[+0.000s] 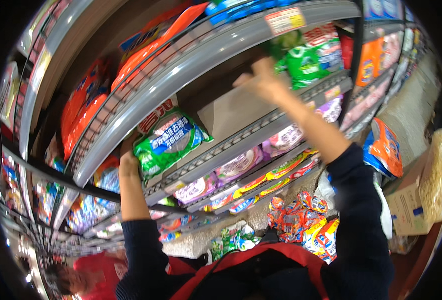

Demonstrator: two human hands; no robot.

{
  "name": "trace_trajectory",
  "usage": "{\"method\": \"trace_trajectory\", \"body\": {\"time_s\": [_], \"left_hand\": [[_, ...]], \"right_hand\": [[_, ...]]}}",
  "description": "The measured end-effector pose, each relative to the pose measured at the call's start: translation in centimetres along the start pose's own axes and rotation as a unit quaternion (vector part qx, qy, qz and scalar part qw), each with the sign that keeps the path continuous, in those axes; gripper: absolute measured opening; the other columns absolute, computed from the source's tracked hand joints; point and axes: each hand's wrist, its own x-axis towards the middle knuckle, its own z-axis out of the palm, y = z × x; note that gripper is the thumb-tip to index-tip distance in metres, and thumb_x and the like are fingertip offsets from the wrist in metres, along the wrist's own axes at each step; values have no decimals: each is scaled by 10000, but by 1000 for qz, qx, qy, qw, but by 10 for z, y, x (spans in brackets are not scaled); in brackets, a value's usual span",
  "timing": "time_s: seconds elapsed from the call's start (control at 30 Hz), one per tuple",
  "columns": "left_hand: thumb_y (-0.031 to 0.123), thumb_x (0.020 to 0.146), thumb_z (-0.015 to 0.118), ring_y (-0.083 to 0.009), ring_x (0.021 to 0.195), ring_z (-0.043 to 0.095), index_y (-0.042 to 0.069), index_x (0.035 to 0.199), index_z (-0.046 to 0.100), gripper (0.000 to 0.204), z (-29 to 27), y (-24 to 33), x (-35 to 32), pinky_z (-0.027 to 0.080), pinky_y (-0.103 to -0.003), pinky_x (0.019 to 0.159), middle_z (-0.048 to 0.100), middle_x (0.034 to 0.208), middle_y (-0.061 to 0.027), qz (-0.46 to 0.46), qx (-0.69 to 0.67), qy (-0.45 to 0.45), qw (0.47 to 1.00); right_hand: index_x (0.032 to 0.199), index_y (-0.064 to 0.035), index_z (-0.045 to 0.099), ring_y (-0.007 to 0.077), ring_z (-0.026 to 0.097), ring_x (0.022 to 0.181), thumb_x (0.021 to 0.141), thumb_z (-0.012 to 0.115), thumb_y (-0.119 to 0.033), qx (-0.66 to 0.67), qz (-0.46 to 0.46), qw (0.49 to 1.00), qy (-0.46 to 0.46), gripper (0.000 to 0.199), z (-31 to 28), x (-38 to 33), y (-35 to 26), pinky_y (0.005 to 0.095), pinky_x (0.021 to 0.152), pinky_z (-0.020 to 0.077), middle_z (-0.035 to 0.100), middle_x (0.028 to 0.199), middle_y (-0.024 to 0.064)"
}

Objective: The person packs various packaged goods into plastic bags using a handheld cutter to open them. They handle multiple items including detergent and noodles, cutting open packages and placing contents into bags while working in a store aisle.

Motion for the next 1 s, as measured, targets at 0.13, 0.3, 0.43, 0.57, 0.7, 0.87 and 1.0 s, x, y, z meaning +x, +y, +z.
{"method": "trace_trajectory", "body": {"time_s": [0.13, 0.3, 0.43, 0.57, 0.7, 0.87, 1.0], "left_hand": [[163, 826, 589, -205, 835, 585, 2, 948, 603, 203, 59, 31, -72, 493, -351, 769, 621, 931, -95, -85, -230, -82, 966], [149, 837, 553, -243, 897, 613, 3, 1117, 538, 315, 131, 40, -180, 504, -364, 785, 616, 1009, -113, -189, -178, -228, 938], [61, 806, 564, -248, 876, 616, 11, 1101, 540, 301, 222, 5, -214, 515, -357, 743, 613, 994, -114, -263, -150, -379, 874], [103, 800, 561, -275, 858, 613, -12, 1028, 566, 256, 362, 1, -161, 506, -376, 762, 621, 927, -146, -208, -217, -406, 863], [146, 849, 561, -245, 845, 584, -58, 1011, 559, 260, 473, -12, -118, 475, -357, 758, 603, 982, -144, 160, -278, -377, 869], [349, 869, 555, -356, 1067, 473, -138, 1211, 376, 622, 465, -51, -148, 350, -422, 898, 442, 1223, -300, 191, 9, -413, 891], [304, 622, 790, -447, 1209, 312, -181, 1289, 173, 1030, 416, -72, -196, 260, -449, 1015, 303, 1278, -362, 422, 358, -330, 765]], "right_hand": [[1381, 5, 194, 290, 295, 1294, 750, 613, -551, 342, 86, 897, -265, 940, 24, -36, -55, 366, 1057, 237, 309, 1394, 192], [1330, -8, 346, 212, 419, 1192, 781, 670, -353, 475, 71, 849, -220, 725, -52, -133, -13, 331, 1022, 299, 476, 1265, 132], [1272, -12, 440, 201, 471, 1145, 748, 701, -344, 479, 270, 820, -158, 672, -99, -204, 25, 326, 1000, 327, 529, 1216, 113], [1159, -9, 555, 199, 564, 1026, 711, 710, -439, 290, 238, 923, -79, 640, -181, -123, 63, 310, 932, 404, 592, 1125, 111], [1143, -21, 566, 274, 586, 1004, 764, 628, -447, 2, 74, 935, 348, 573, -199, -21, 126, 341, 868, 441, 615, 1061, 162], [1381, -88, 231, 382, 131, 1329, 866, 392, -541, -41, 113, 908, 400, 704, -95, -28, 193, 493, 1060, 133, 152, 1444, 174], [1390, -22, 182, 391, 73, 1343, 835, 382, -622, -65, 65, 932, 349, 841, -87, -49, 205, 504, 1063, 102, 71, 1454, 218]]}}
